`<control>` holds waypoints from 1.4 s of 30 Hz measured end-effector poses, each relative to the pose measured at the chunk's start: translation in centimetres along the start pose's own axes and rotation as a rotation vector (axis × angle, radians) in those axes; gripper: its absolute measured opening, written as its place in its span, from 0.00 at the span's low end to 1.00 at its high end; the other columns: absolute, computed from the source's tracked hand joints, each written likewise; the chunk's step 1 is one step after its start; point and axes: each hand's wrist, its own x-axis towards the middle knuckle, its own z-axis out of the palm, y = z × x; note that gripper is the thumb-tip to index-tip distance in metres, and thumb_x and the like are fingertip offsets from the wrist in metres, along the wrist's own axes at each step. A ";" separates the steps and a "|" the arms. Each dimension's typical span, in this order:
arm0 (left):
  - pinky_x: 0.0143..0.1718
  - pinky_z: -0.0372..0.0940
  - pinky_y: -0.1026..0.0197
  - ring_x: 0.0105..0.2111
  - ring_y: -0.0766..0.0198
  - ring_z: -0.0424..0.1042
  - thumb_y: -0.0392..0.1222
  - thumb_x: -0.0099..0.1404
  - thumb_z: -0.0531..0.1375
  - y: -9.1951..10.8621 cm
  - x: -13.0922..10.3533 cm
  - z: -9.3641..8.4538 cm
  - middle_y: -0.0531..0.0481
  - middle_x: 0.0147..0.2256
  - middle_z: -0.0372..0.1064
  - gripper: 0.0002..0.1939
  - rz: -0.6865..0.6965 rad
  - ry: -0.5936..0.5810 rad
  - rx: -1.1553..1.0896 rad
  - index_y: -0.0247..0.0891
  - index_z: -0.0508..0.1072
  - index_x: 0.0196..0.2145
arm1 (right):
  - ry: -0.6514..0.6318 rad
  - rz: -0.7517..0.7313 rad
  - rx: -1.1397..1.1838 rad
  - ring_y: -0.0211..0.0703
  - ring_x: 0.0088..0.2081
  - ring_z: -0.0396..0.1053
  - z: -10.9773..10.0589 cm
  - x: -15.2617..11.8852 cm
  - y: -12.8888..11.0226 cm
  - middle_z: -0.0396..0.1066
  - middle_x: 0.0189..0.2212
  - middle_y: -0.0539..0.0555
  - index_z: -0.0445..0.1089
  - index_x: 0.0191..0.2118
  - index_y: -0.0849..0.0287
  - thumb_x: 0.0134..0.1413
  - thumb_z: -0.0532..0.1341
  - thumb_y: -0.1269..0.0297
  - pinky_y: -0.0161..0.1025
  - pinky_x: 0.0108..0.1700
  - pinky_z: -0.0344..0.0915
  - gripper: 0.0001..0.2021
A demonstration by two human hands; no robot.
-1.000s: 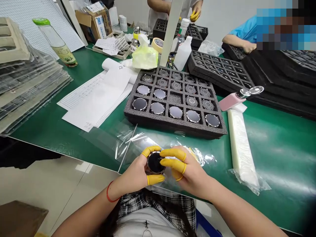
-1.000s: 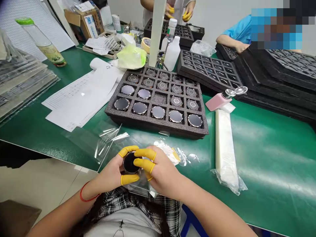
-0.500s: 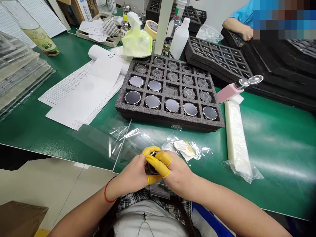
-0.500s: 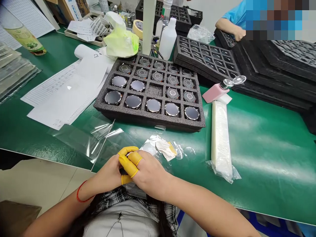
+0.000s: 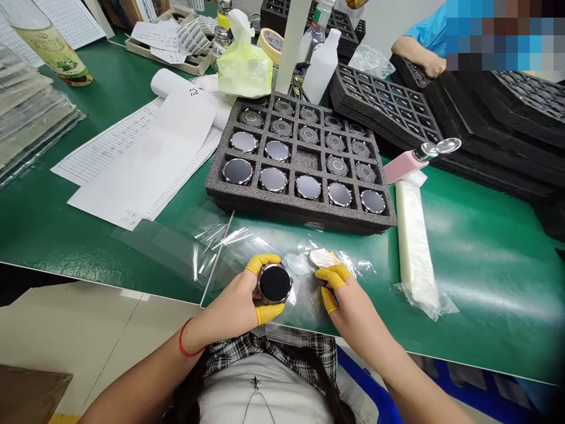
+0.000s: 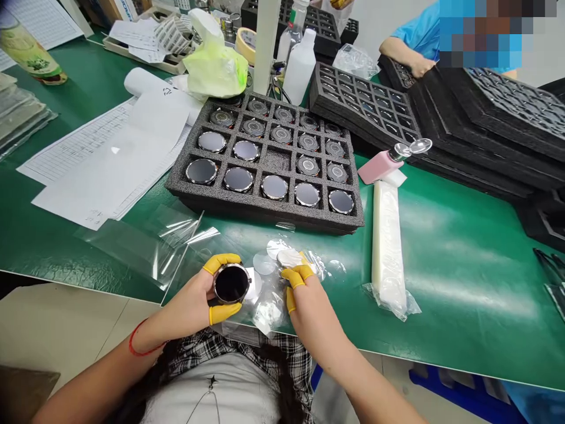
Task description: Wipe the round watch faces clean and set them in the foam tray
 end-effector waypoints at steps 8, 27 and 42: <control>0.41 0.69 0.60 0.37 0.63 0.73 0.41 0.58 0.66 0.2 0.2 0.5 0.52 0.41 0.69 0.29 0.027 0.030 0.038 0.44 0.58 0.54 | 0.089 -0.133 -0.221 0.53 0.40 0.65 0.8 2.8 2.6 0.72 0.41 0.61 0.74 0.45 0.59 0.62 0.57 0.69 0.52 0.40 0.66 0.11; 0.38 0.68 0.61 0.36 0.63 0.72 0.40 0.60 0.65 -0.1 0.3 0.2 0.51 0.41 0.71 0.29 0.083 -0.024 0.072 0.44 0.58 0.55 | 0.190 -0.496 -0.105 0.44 0.40 0.64 2.1 2.4 -2.9 0.73 0.34 0.52 0.70 0.49 0.53 0.60 0.56 0.74 0.50 0.55 0.57 0.14; 0.38 0.68 0.61 0.38 0.61 0.72 0.40 0.59 0.64 0.2 0.5 0.2 0.49 0.43 0.71 0.28 0.127 -0.021 0.146 0.42 0.59 0.55 | -0.109 -0.769 0.112 0.44 0.47 0.63 1.2 5.2 -1.9 0.74 0.40 0.51 0.69 0.54 0.53 0.63 0.56 0.69 0.49 0.62 0.51 0.15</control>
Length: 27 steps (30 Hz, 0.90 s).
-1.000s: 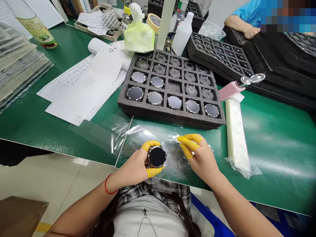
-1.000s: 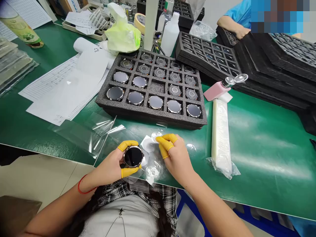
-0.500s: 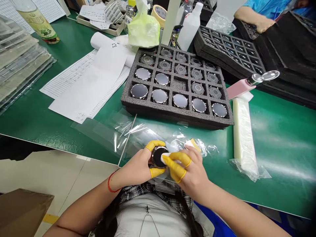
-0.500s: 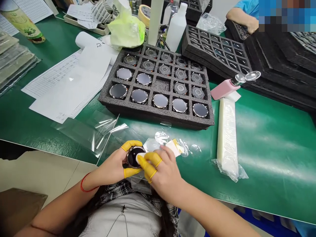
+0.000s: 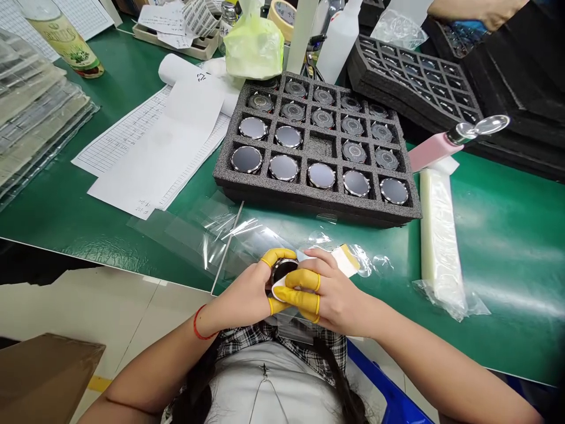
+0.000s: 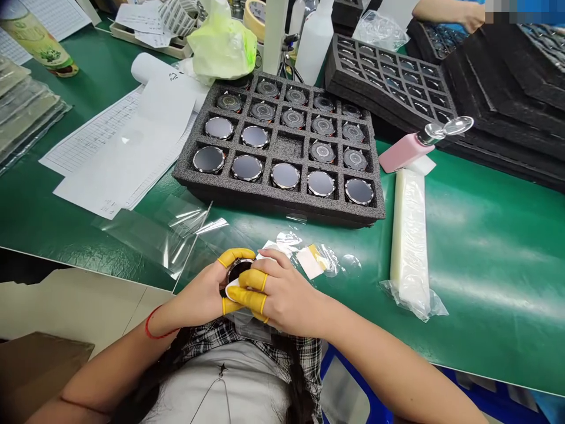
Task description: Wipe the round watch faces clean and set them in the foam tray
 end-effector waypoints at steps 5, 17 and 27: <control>0.36 0.67 0.63 0.36 0.63 0.71 0.39 0.58 0.65 -0.1 -0.1 0.1 0.51 0.41 0.69 0.29 -0.037 -0.012 -0.061 0.44 0.60 0.55 | -0.079 0.010 0.025 0.43 0.48 0.62 -1.1 -1.4 0.7 0.73 0.40 0.50 0.69 0.54 0.50 0.63 0.58 0.67 0.50 0.63 0.49 0.15; 0.40 0.67 0.63 0.35 0.66 0.70 0.41 0.58 0.67 0.1 -0.1 0.2 0.54 0.38 0.69 0.28 -0.064 0.031 -0.088 0.46 0.60 0.53 | 0.184 0.201 -0.174 0.46 0.42 0.63 -1.9 -2.1 1.8 0.70 0.35 0.52 0.70 0.49 0.50 0.58 0.57 0.75 0.54 0.54 0.58 0.17; 0.39 0.68 0.62 0.36 0.65 0.70 0.41 0.60 0.66 -0.4 -0.1 0.4 0.53 0.40 0.69 0.27 -0.043 0.045 -0.074 0.46 0.59 0.53 | 0.141 0.209 -0.275 0.47 0.42 0.63 -0.1 -1.4 -0.9 0.71 0.35 0.53 0.70 0.49 0.55 0.58 0.56 0.76 0.54 0.56 0.57 0.16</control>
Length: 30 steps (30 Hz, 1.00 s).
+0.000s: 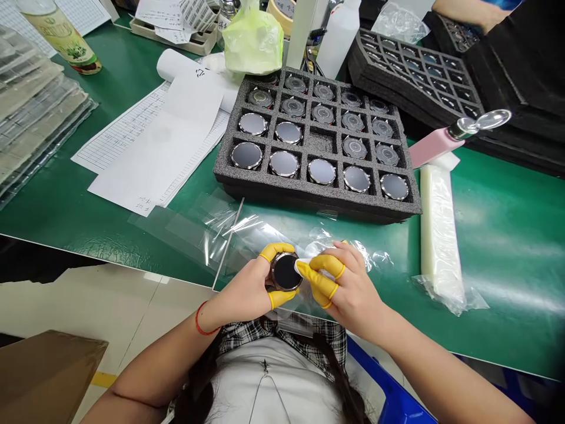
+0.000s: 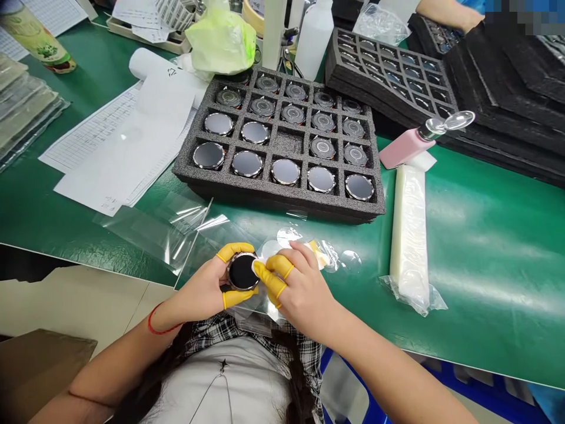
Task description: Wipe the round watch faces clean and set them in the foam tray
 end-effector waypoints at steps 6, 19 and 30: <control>0.39 0.68 0.62 0.36 0.65 0.71 0.40 0.59 0.66 -0.1 0.0 -0.1 0.53 0.41 0.69 0.28 0.018 -0.010 -0.007 0.47 0.59 0.54 | 0.032 0.068 0.060 0.46 0.42 0.65 0.3 -1.7 -2.1 0.72 0.34 0.53 0.69 0.50 0.57 0.58 0.56 0.76 0.52 0.54 0.60 0.16; 0.45 0.73 0.60 0.39 0.65 0.77 0.34 0.59 0.67 -1.2 -1.2 0.4 0.54 0.42 0.72 0.28 0.358 0.313 -0.080 0.50 0.62 0.52 | 0.197 0.599 0.254 0.50 0.50 0.65 -1.5 -2.1 -0.3 0.71 0.47 0.56 0.70 0.51 0.49 0.59 0.60 0.69 0.54 0.52 0.63 0.15; 0.46 0.72 0.63 0.40 0.66 0.76 0.28 0.57 0.66 -2.4 -1.6 0.4 0.51 0.45 0.70 0.32 0.593 0.335 0.147 0.48 0.60 0.55 | -0.155 0.865 0.917 0.45 0.39 0.72 0.0 1.3 -2.0 0.75 0.36 0.54 0.68 0.55 0.57 0.54 0.61 0.58 0.46 0.45 0.69 0.22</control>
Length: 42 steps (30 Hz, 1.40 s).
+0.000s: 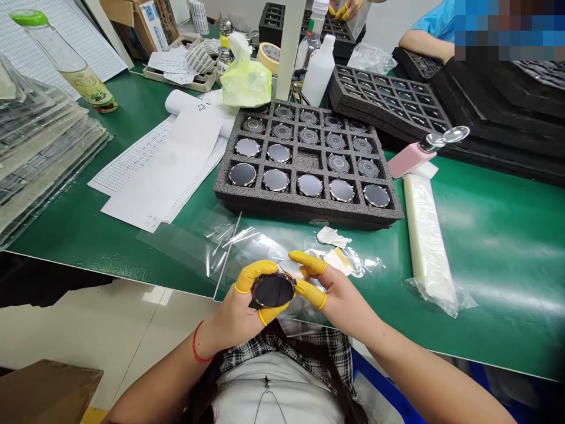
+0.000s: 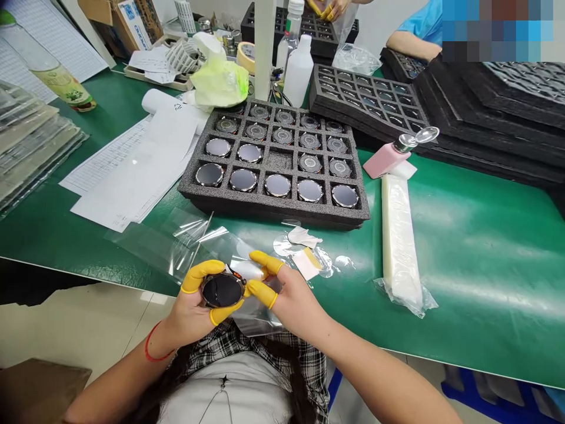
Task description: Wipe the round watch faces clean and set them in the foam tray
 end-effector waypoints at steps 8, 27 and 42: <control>0.46 0.74 0.56 0.38 0.63 0.78 0.27 0.55 0.67 -0.6 0.2 -0.3 0.52 0.45 0.68 0.32 -0.114 0.067 -0.098 0.50 0.61 0.52 | -0.064 0.029 0.033 0.42 0.36 0.68 -0.1 0.2 0.2 0.71 0.32 0.51 0.69 0.53 0.56 0.58 0.57 0.60 0.44 0.44 0.66 0.18; 0.43 0.75 0.58 0.35 0.65 0.78 0.35 0.53 0.69 1.4 2.9 -1.6 0.51 0.42 0.70 0.30 -0.314 0.347 -0.135 0.43 0.60 0.50 | -0.135 -0.056 -0.085 0.40 0.33 0.68 -1.7 -0.3 -0.4 0.70 0.30 0.48 0.56 0.62 0.55 0.60 0.56 0.65 0.43 0.40 0.68 0.25; 0.38 0.73 0.63 0.34 0.66 0.75 0.33 0.53 0.68 3.0 4.7 -2.2 0.54 0.39 0.70 0.29 -0.569 -0.031 -0.222 0.44 0.63 0.51 | -0.350 -0.193 -0.554 0.38 0.27 0.67 -1.6 -0.4 -2.4 0.71 0.27 0.49 0.71 0.41 0.55 0.60 0.58 0.71 0.34 0.30 0.65 0.06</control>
